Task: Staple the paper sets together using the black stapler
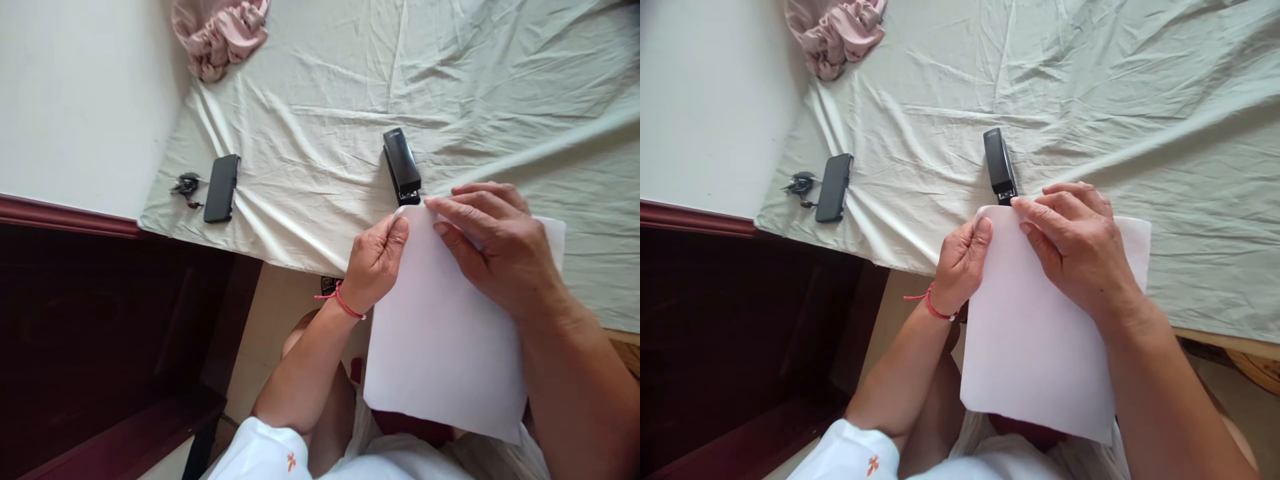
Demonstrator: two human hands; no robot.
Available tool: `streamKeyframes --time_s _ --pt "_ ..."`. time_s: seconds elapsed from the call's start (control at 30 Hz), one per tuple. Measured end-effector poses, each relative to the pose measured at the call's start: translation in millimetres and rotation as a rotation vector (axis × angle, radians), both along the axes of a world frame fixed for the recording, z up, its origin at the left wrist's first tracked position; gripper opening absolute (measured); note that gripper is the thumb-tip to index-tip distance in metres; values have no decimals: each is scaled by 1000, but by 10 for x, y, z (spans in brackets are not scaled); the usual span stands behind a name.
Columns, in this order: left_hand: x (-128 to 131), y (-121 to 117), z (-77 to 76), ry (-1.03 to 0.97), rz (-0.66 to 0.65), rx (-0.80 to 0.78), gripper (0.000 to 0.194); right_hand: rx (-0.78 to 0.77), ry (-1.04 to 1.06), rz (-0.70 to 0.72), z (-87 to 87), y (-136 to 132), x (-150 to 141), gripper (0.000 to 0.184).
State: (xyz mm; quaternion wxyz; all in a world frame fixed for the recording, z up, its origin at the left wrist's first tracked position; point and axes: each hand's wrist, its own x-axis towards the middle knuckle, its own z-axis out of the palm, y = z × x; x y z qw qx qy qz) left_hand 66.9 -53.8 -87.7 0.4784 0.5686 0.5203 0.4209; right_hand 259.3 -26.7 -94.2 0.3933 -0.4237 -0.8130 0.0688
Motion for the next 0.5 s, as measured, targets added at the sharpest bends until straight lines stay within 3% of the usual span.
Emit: streamKeyframes --time_s 0.13,0.3,0.5 --pt "12 0 22 -3 2 -19 45 11 17 -27 5 -30 -40 39" --pt "36 7 53 60 -6 -2 45 -14 8 -43 15 -42 -27 23" --pt "42 24 71 95 3 14 44 -98 -51 -154 1 12 204 17"
